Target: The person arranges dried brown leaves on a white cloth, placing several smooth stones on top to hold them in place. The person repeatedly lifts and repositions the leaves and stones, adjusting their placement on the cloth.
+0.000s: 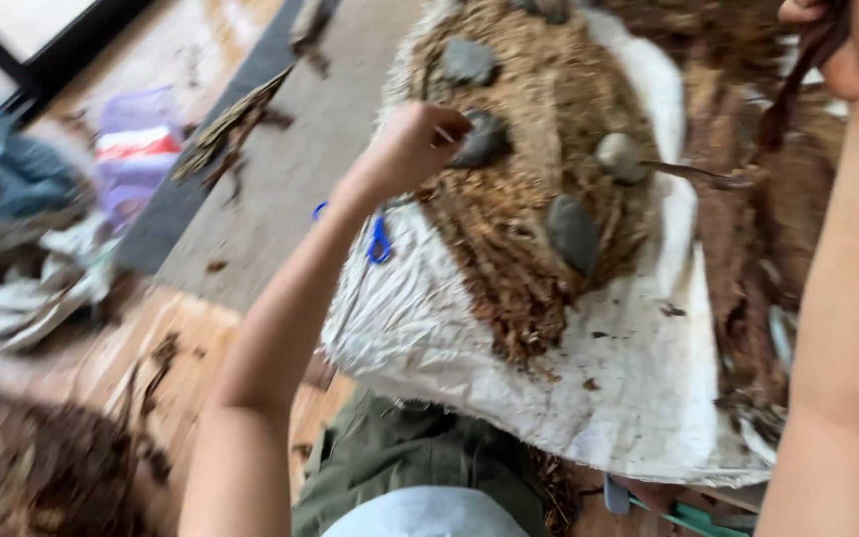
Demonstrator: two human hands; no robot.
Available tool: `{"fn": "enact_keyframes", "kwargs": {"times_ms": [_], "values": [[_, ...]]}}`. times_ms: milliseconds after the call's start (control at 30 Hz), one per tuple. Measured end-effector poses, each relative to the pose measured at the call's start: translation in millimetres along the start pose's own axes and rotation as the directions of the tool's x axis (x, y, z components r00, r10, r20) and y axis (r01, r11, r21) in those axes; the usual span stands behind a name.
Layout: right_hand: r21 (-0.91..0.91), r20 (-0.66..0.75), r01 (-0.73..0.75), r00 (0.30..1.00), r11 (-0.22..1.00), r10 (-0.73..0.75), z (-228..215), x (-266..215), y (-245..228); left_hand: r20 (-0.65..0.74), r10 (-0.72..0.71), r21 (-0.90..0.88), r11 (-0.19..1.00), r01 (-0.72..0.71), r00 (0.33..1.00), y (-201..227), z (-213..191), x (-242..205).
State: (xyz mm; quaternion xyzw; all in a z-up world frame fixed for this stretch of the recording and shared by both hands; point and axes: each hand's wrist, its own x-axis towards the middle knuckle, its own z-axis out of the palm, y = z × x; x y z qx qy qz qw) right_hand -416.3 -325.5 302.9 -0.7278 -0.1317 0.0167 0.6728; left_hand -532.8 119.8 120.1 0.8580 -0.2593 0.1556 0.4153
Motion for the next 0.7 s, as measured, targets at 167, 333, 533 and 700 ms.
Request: {"fn": "enact_keyframes", "kwargs": {"times_ms": [167,333,533,700], "values": [[-0.565,0.178,-0.118,0.949,0.817,0.261,114.9,-38.5,-1.3,0.016,-0.377,0.372,0.862,0.344,0.926,-38.8,-65.1,-130.5],[-0.9,0.019,-0.218,0.845,0.377,0.535,172.0,-112.4,-16.1,-0.073,-0.274,0.407,0.87,0.279,0.959,-40.5,-52.6,-191.5],[-0.824,-0.005,-0.176,0.953,0.539,0.304,111.5,-158.5,14.6,0.016,-0.258,0.599,0.776,0.198,0.966,-25.2,-20.1,-180.7],[-0.732,-0.081,-0.259,0.952,0.63,0.296,21.6,-185.6,130.0,0.08,-0.622,0.685,0.601,0.411,0.779,-83.3,-7.4,-190.8]]}}
